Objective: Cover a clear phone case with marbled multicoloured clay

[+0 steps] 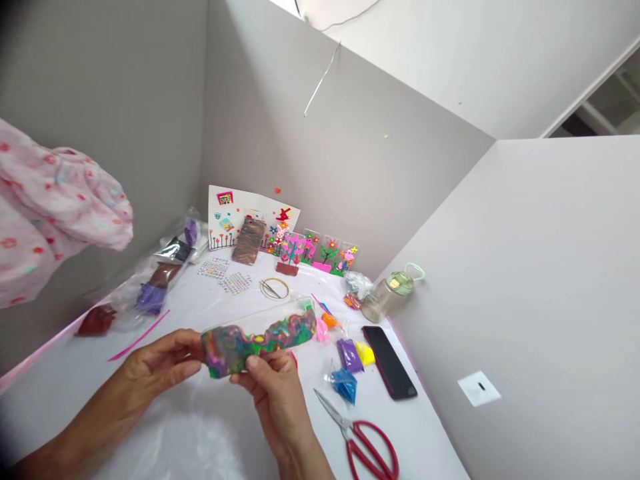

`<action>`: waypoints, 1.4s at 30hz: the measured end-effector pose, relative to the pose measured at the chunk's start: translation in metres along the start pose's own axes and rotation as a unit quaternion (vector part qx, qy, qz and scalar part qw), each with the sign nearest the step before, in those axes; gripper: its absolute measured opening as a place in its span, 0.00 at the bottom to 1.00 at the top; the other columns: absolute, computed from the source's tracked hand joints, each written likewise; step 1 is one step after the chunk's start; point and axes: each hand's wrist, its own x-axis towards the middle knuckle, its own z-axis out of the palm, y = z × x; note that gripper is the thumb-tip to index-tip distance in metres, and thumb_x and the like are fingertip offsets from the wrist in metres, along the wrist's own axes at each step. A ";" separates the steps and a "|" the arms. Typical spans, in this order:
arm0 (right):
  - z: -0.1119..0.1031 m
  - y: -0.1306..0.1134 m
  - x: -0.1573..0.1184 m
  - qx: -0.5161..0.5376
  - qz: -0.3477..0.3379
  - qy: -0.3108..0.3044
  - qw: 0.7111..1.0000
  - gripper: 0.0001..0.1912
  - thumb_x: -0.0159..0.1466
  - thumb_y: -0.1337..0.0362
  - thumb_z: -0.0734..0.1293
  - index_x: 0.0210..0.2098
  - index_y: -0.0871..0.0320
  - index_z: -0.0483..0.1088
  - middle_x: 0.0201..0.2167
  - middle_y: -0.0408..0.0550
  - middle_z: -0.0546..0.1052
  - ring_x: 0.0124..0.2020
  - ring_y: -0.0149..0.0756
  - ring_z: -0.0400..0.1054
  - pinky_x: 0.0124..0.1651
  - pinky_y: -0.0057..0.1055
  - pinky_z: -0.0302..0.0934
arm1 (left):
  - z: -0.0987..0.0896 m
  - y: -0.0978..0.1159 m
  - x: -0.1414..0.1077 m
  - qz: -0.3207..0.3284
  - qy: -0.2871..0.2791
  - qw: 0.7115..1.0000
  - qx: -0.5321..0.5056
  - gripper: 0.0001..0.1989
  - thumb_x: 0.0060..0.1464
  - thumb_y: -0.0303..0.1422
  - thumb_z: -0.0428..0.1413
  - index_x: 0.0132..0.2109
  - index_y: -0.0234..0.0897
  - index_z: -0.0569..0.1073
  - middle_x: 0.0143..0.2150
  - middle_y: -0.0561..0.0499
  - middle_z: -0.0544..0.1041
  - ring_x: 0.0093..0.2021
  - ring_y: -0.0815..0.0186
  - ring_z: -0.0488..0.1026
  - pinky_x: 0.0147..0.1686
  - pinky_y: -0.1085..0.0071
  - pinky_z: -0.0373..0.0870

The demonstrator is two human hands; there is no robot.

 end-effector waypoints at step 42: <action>0.002 0.021 0.004 0.039 0.121 0.014 0.992 0.22 0.54 0.54 0.79 0.42 0.63 0.76 0.35 0.49 0.82 0.29 0.29 0.76 0.27 0.20 0.71 | 0.008 0.006 0.000 -0.087 -0.107 0.969 -0.206 0.07 0.60 0.34 0.57 0.39 0.37 0.77 0.37 0.50 0.77 0.43 0.61 0.70 0.51 0.64 0.63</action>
